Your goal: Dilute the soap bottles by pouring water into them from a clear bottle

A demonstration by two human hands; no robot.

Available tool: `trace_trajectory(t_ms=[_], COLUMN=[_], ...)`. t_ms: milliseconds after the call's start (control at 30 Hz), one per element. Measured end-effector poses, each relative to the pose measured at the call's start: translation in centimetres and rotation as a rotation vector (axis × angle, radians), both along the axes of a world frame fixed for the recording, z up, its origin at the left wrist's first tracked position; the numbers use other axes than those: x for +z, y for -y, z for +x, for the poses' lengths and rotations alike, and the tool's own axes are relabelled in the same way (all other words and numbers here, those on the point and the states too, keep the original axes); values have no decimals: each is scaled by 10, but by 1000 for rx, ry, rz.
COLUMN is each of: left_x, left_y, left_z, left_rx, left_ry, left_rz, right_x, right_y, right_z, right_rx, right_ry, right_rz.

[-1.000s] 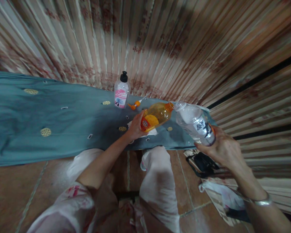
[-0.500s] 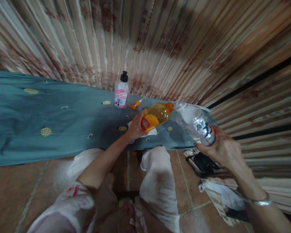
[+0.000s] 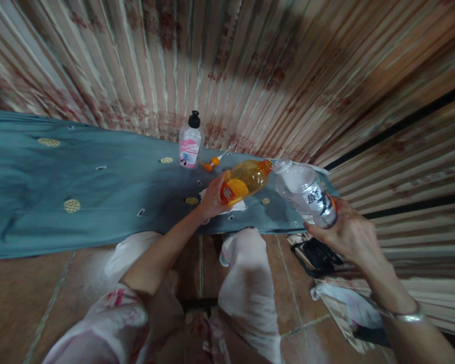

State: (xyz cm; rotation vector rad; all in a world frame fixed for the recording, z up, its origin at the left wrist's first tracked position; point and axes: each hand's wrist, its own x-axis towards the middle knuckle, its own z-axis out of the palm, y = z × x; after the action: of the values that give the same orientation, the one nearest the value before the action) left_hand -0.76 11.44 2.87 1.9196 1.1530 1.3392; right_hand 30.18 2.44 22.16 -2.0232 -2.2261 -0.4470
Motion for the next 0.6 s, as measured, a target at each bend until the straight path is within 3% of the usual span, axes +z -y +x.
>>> trace_trajectory(t_ms=[600], left_x=[1], left_y=[0], left_z=[0], left_rx=[-12], left_ry=[-7], left_rz=[4], right_x=[0], right_y=[1], right_z=[1], right_rx=[12], right_ry=[8], right_rz=[17])
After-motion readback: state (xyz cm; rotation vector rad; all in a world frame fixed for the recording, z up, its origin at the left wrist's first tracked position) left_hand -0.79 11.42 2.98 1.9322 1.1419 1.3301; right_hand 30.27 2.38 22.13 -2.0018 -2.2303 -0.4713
